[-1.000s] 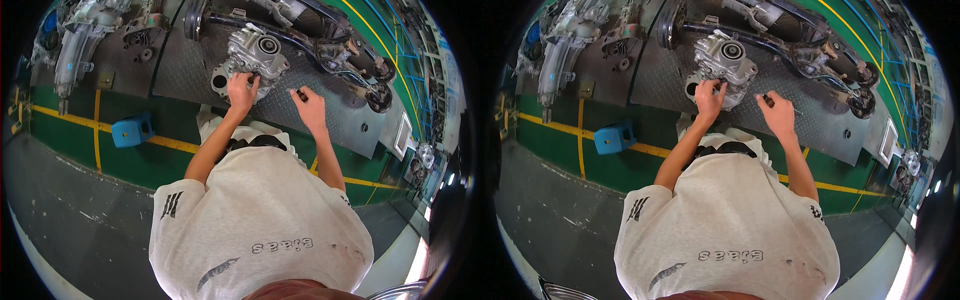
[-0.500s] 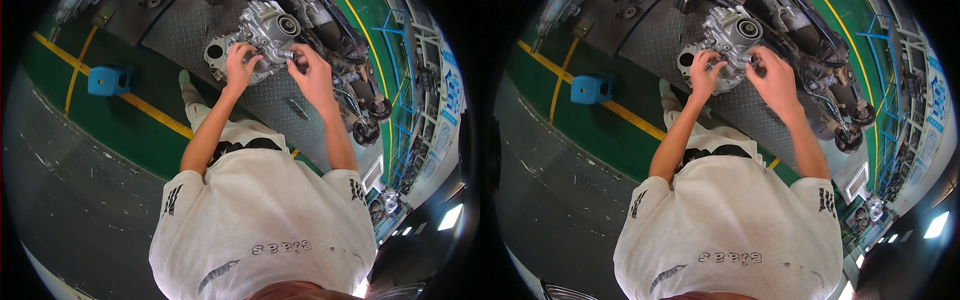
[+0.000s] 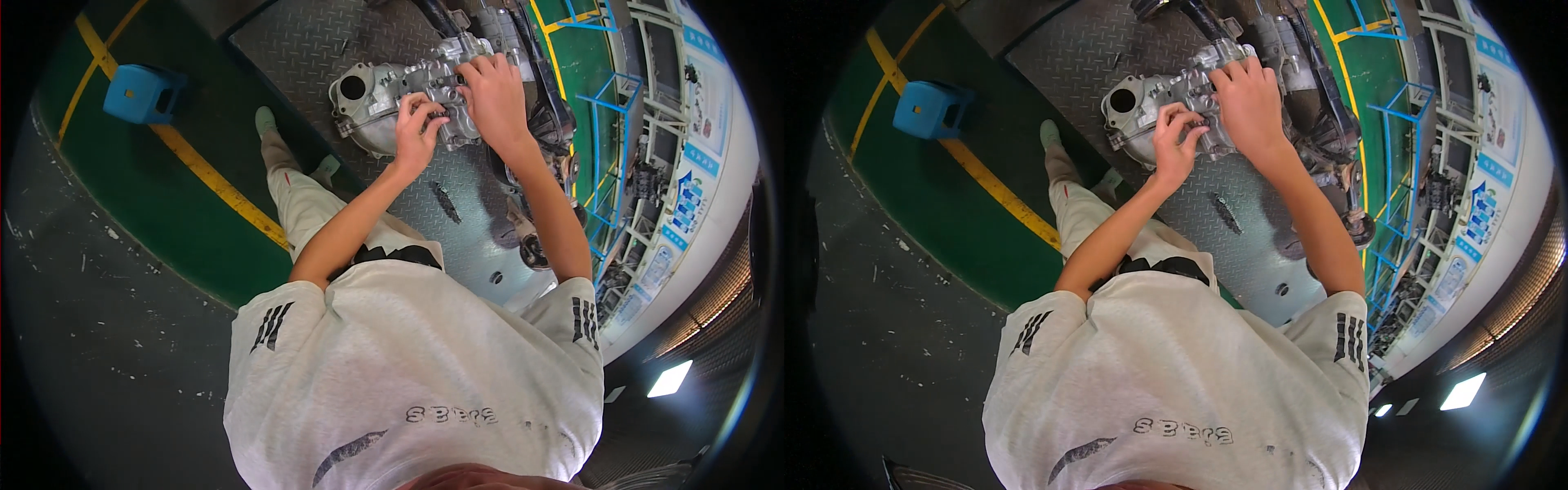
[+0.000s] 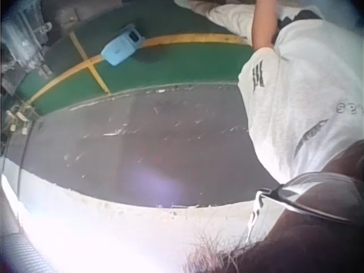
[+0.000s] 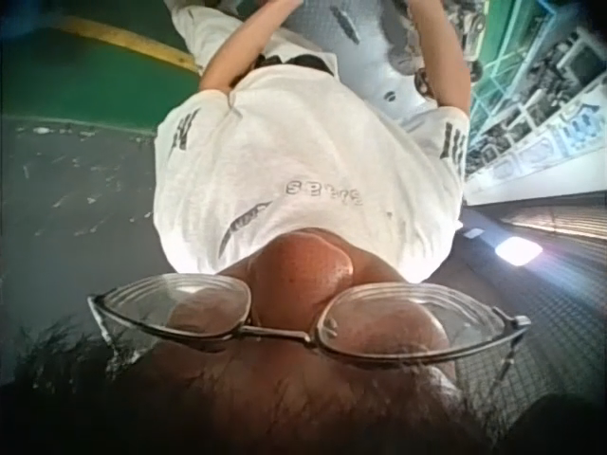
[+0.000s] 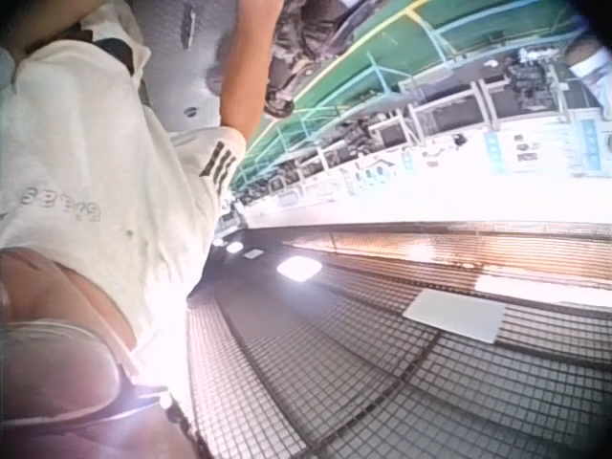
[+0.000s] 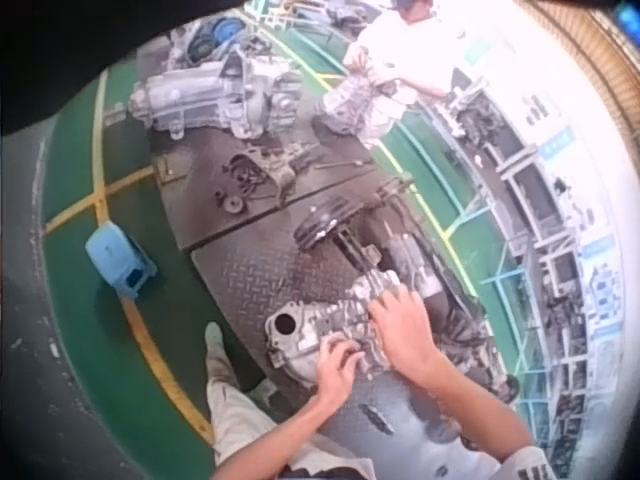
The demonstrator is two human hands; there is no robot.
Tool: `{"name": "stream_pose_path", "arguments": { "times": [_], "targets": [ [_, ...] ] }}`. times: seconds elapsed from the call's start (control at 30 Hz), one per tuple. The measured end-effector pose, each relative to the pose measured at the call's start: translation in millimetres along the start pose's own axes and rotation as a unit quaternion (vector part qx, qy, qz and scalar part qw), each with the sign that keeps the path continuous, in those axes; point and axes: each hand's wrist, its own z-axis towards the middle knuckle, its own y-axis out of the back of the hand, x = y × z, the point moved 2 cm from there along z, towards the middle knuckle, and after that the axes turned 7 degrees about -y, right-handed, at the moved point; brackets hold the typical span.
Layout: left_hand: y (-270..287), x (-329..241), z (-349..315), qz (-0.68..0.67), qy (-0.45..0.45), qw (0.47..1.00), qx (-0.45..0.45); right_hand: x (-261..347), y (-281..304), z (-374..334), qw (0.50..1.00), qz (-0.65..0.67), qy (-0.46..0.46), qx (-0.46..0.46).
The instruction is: The person is assembling a metal housing component by hand, inserting a small pin and a lever mechanism into the casing while it sits on a workbench.
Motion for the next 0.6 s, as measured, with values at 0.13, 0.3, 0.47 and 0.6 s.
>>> {"name": "stream_pose_path", "arguments": {
  "times": [0.13, 0.3, 0.47, 0.6],
  "targets": [
    [-0.1, 5.8, -4.0, 0.001, -0.018, 1.0, -0.015, 7.3, -4.4, 6.4, 1.0, -0.024, 0.001, 0.002],
    [16.2, 11.7, 12.2, 0.011, -0.014, 1.0, 0.014, 6.5, -11.3, 4.5, 1.0, -0.007, -0.002, 0.005],
    [17.3, 5.5, 53.0, 0.012, -0.008, 0.998, 0.067, 8.6, -10.2, 5.9, 0.999, -0.042, -0.002, -0.007],
    [11.6, 16.3, 65.2, 0.009, -0.041, 0.996, 0.082, 17.4, -15.8, 9.0, 0.995, -0.102, 0.003, -0.008]
  ]
}}
